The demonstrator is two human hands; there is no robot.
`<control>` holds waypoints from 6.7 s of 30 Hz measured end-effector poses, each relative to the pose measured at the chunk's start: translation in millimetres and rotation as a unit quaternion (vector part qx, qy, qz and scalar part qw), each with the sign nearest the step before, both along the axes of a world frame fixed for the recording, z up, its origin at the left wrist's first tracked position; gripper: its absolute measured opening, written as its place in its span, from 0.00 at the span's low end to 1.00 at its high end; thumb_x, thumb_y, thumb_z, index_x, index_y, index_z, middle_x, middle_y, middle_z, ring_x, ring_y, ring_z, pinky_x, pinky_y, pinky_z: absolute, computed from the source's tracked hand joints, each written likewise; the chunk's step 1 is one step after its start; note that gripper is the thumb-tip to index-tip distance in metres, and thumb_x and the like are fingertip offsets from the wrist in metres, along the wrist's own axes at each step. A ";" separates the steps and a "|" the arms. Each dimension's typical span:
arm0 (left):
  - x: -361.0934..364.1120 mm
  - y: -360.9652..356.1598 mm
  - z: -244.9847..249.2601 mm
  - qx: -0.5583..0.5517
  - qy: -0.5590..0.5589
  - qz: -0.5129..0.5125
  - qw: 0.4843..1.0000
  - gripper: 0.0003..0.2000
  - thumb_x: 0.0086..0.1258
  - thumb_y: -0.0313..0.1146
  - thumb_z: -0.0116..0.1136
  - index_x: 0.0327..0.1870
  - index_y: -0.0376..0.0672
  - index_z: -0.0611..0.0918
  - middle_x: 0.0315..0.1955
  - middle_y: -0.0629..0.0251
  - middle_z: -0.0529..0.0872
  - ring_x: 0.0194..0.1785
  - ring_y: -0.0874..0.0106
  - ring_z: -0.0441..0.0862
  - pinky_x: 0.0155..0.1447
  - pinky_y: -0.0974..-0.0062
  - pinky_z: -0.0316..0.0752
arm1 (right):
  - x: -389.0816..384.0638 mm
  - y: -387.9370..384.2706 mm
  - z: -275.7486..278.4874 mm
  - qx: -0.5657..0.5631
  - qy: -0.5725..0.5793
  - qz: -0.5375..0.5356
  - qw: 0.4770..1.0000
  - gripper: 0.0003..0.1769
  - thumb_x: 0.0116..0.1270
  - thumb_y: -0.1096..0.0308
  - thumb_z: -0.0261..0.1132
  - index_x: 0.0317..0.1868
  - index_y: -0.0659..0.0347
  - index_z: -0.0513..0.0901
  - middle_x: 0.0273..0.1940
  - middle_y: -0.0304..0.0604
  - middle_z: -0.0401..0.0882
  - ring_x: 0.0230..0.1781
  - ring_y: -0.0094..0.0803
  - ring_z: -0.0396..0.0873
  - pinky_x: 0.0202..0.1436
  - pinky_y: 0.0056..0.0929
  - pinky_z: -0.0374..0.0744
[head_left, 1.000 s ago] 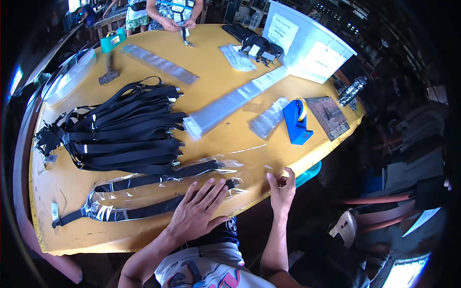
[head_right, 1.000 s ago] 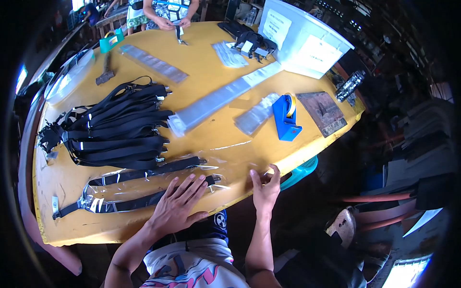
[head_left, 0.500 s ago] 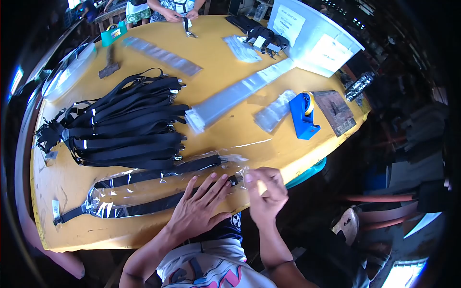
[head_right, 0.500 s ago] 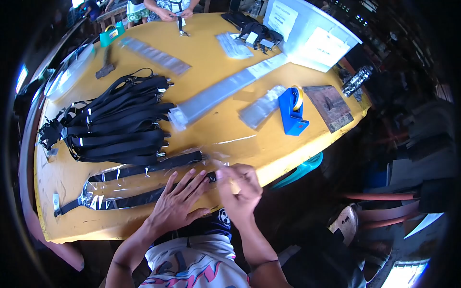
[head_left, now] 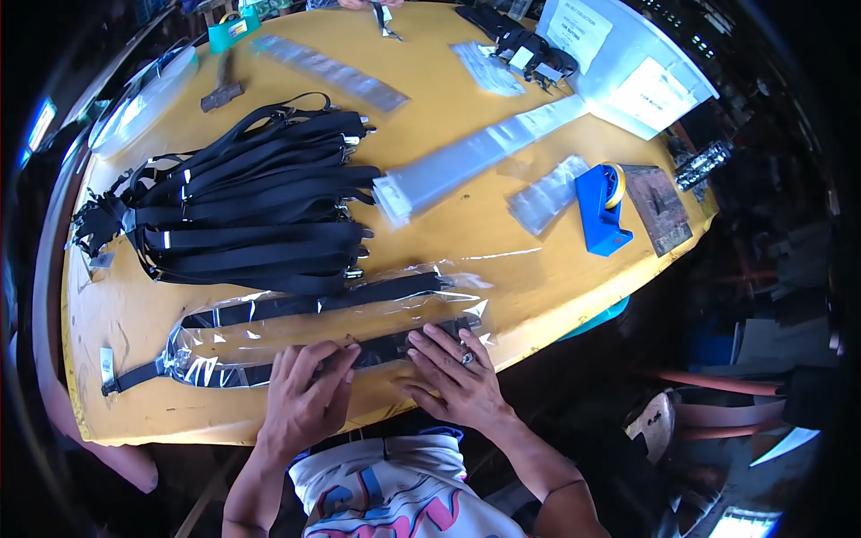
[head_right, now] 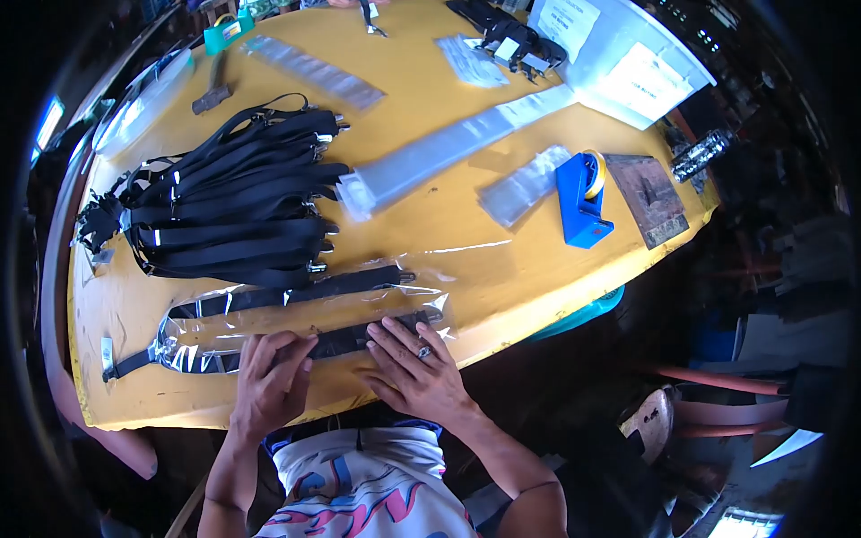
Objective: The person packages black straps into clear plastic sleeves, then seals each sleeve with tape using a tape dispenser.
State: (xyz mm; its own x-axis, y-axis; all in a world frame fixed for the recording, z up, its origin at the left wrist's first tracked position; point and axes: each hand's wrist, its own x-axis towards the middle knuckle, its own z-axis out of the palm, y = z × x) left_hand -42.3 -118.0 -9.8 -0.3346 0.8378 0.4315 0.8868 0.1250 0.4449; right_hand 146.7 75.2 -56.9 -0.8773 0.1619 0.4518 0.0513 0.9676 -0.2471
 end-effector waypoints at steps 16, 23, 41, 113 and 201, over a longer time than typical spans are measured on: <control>-0.3 21.7 -4.0 -0.086 -0.034 -0.076 0.993 0.30 0.58 0.21 0.72 0.66 0.53 0.88 0.46 0.62 0.79 0.48 0.59 0.80 0.55 0.59 0.76 | -3.1 -5.8 8.0 0.008 -0.062 0.006 0.998 0.35 0.72 0.42 0.72 0.67 0.61 0.85 0.79 0.42 0.75 0.83 0.35 0.68 0.90 0.50 0.50; 2.9 22.1 -5.5 -0.097 -0.036 -0.053 0.993 0.29 0.55 0.20 0.71 0.62 0.52 0.91 0.46 0.62 0.78 0.48 0.58 0.80 0.56 0.59 0.77 | 0.3 -5.9 16.4 0.008 -0.078 0.019 0.997 0.37 0.74 0.41 0.69 0.72 0.60 0.81 0.82 0.43 0.70 0.86 0.37 0.62 0.90 0.52 0.50; -1.9 17.6 -12.3 -0.059 -0.054 -0.054 0.995 0.33 0.59 0.21 0.69 0.71 0.45 0.84 0.50 0.57 0.80 0.52 0.58 0.82 0.58 0.60 0.78 | 3.9 17.0 11.0 0.020 -0.154 0.015 0.988 0.45 0.72 0.34 0.67 0.80 0.56 0.74 0.86 0.38 0.63 0.89 0.34 0.55 0.91 0.49 0.44; -0.2 17.3 -9.1 -0.099 -0.056 -0.043 0.993 0.37 0.48 0.13 0.65 0.64 0.53 0.90 0.44 0.60 0.77 0.49 0.58 0.80 0.55 0.60 0.78 | 67.6 135.7 84.5 -0.169 0.173 -0.344 0.907 0.12 0.77 0.69 0.70 0.53 0.69 0.89 0.50 0.53 0.91 0.52 0.41 0.89 0.61 0.37 0.82; 2.2 39.7 2.1 0.058 -0.234 0.023 0.970 0.26 0.71 0.21 0.67 0.71 0.45 0.84 0.51 0.57 0.86 0.40 0.70 0.85 0.47 0.73 0.80 | -99.4 14.3 -3.2 -0.827 0.282 0.177 0.453 0.28 0.88 0.53 0.49 0.71 0.68 0.74 0.59 0.61 0.88 0.33 0.39 0.83 0.42 0.34 0.82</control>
